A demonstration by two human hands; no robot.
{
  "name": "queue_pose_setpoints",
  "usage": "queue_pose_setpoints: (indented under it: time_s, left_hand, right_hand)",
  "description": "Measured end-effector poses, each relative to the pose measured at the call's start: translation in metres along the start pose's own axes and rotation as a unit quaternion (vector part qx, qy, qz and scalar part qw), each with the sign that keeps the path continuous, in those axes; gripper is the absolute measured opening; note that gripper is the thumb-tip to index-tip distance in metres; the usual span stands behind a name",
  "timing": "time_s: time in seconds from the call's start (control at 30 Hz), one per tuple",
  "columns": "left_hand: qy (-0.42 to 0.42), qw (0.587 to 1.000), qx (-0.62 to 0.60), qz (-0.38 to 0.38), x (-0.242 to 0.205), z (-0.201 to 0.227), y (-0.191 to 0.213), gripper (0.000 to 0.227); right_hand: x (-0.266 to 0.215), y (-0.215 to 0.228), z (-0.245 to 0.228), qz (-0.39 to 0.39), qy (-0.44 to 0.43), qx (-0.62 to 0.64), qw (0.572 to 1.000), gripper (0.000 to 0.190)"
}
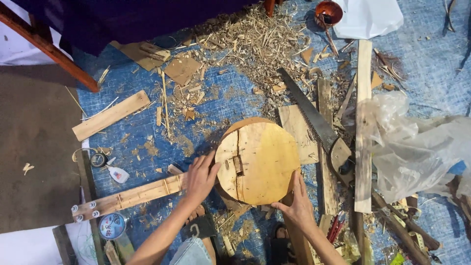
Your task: Fitting wooden components together to build a stringed instrument and using a hand saw to trim wood.
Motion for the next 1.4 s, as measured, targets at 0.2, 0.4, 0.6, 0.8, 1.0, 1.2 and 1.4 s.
queue_pose_setpoints:
  time_s: [0.2, 0.4, 0.6, 0.8, 1.0, 1.2, 1.4]
  left_hand:
    - [0.043, 0.995, 0.086, 0.03, 0.012, 0.016, 0.013, 0.064]
    - [0.069, 0.996, 0.059, 0.015, 0.018, 0.013, 0.017, 0.051]
    - [0.128, 0.991, 0.006, -0.04, 0.027, -0.005, 0.006, 0.065]
    - [0.14, 0.984, -0.069, -0.083, 0.031, -0.011, -0.002, 0.065]
    - [0.11, 0.992, -0.021, -0.056, 0.027, 0.001, 0.007, 0.054]
    - [0.07, 0.995, 0.066, -0.011, 0.029, 0.021, 0.009, 0.058]
    - [0.058, 0.994, 0.07, -0.056, 0.022, 0.038, 0.018, 0.059]
  right_hand:
    - [0.003, -0.007, 0.013, -0.018, -0.03, 0.026, 0.999, 0.137]
    - [0.005, -0.001, 0.006, -0.012, -0.016, 0.048, 0.999, 0.135]
    - [0.011, 0.006, -0.008, -0.002, 0.023, 0.078, 0.997, 0.131]
    - [0.015, 0.013, -0.017, -0.003, 0.018, 0.092, 0.996, 0.132]
    - [0.017, 0.019, -0.02, -0.015, 0.0, 0.121, 0.993, 0.129]
    - [0.014, 0.029, -0.04, -0.025, -0.055, 0.191, 0.98, 0.104]
    - [0.017, 0.031, -0.041, 0.033, -0.091, 0.309, 0.946, 0.097]
Point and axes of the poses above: each hand's wrist, its own x-axis towards the middle knuckle, its own y-axis out of the back of the hand, z = x × y, the point moved 10 cm from there along x, towards the middle knuckle, and after that the axes turned 10 degrees about x, right-handed, at the moved point
